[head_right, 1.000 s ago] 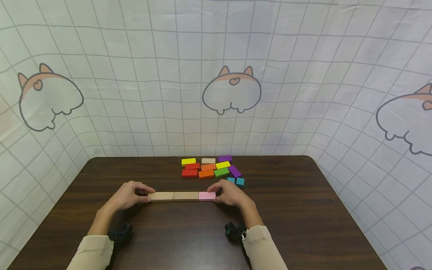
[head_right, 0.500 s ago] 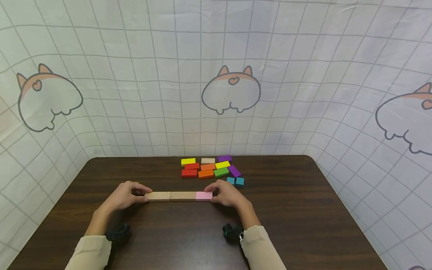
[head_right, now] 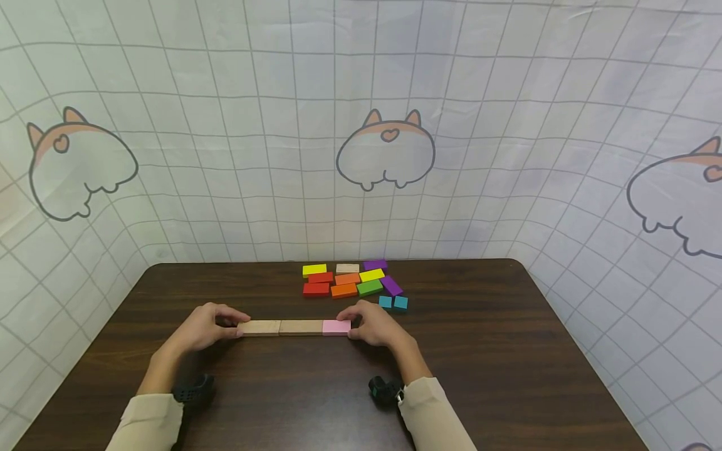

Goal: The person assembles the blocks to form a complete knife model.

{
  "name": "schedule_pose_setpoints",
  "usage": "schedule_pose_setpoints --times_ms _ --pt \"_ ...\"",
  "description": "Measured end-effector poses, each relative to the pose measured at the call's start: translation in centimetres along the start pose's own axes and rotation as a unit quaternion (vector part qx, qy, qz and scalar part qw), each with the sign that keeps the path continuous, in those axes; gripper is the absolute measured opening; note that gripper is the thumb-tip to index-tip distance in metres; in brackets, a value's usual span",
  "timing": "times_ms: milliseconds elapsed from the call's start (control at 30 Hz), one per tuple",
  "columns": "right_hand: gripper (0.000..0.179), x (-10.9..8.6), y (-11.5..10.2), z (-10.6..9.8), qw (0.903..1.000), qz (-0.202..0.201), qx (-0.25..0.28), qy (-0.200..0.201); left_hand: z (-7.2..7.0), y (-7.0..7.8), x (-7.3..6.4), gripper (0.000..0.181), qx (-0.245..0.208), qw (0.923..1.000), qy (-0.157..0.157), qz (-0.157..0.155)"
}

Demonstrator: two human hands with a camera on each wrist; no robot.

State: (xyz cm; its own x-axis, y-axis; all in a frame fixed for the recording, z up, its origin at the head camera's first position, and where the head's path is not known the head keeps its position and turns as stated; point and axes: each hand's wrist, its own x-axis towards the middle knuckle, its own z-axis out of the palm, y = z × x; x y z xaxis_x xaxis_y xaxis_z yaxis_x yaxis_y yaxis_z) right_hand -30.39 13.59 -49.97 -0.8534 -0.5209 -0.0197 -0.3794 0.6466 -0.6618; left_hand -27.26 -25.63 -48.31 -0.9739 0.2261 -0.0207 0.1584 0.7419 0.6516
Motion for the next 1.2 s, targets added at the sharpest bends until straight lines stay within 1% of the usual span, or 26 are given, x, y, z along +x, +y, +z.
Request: schedule_pose_setpoints --times_ms 267,400,467,533,567,700,833,900,967,1033,1133,1200 --pt "0.031 -0.1 -0.1 -0.2 1.0000 0.002 0.006 -0.007 0.0 -0.2 0.0 0.023 0.002 1.0000 0.001 0.004" --pt "0.034 -0.4 0.2 -0.9 0.9993 -0.004 0.033 -0.015 0.0 -0.3 0.0 0.022 0.002 1.0000 0.001 0.005" --pt "0.035 -0.7 0.5 -1.5 0.9985 -0.006 0.054 -0.006 0.0 -0.3 0.0 0.022 0.000 1.0000 0.001 0.004" --pt "0.035 -1.0 1.0 -2.2 0.9970 -0.004 0.076 0.014 0.0 -0.3 0.0 0.022 -0.001 1.0000 0.000 0.004" --pt "0.034 -1.1 1.3 -2.6 0.9960 -0.001 0.084 0.030 0.0 -0.3 0.0 0.022 -0.002 1.0000 0.001 0.003" --pt "0.031 -1.7 2.4 -4.0 0.9871 0.017 0.112 0.113 0.1 -0.4 0.1 0.022 -0.001 1.0000 0.002 0.005" --pt "0.029 -2.3 3.7 -5.2 0.9701 0.051 0.125 0.201 0.0 -0.4 0.2 0.022 0.001 1.0000 0.004 0.003" --pt "0.029 -2.5 4.4 -5.6 0.9604 0.073 0.135 0.233 0.0 -0.4 0.1 0.021 0.002 1.0000 0.004 0.002" --pt "0.031 -2.7 5.2 -5.9 0.9527 0.094 0.147 0.249 -0.1 -0.5 0.1 0.021 0.002 1.0000 0.004 0.000" --pt "0.034 -2.9 6.0 -6.1 0.9472 0.113 0.162 0.253 -0.1 -0.5 0.0 0.022 0.001 1.0000 0.004 0.000" --pt "0.039 -3.1 7.0 -6.3 0.9468 0.132 0.170 0.239 -0.1 -0.5 0.1 0.022 -0.005 1.0000 0.003 0.001" --pt "0.040 -3.1 7.8 -6.4 0.9503 0.140 0.164 0.225 0.0 -0.6 0.2 0.022 -0.009 1.0000 0.001 0.002"
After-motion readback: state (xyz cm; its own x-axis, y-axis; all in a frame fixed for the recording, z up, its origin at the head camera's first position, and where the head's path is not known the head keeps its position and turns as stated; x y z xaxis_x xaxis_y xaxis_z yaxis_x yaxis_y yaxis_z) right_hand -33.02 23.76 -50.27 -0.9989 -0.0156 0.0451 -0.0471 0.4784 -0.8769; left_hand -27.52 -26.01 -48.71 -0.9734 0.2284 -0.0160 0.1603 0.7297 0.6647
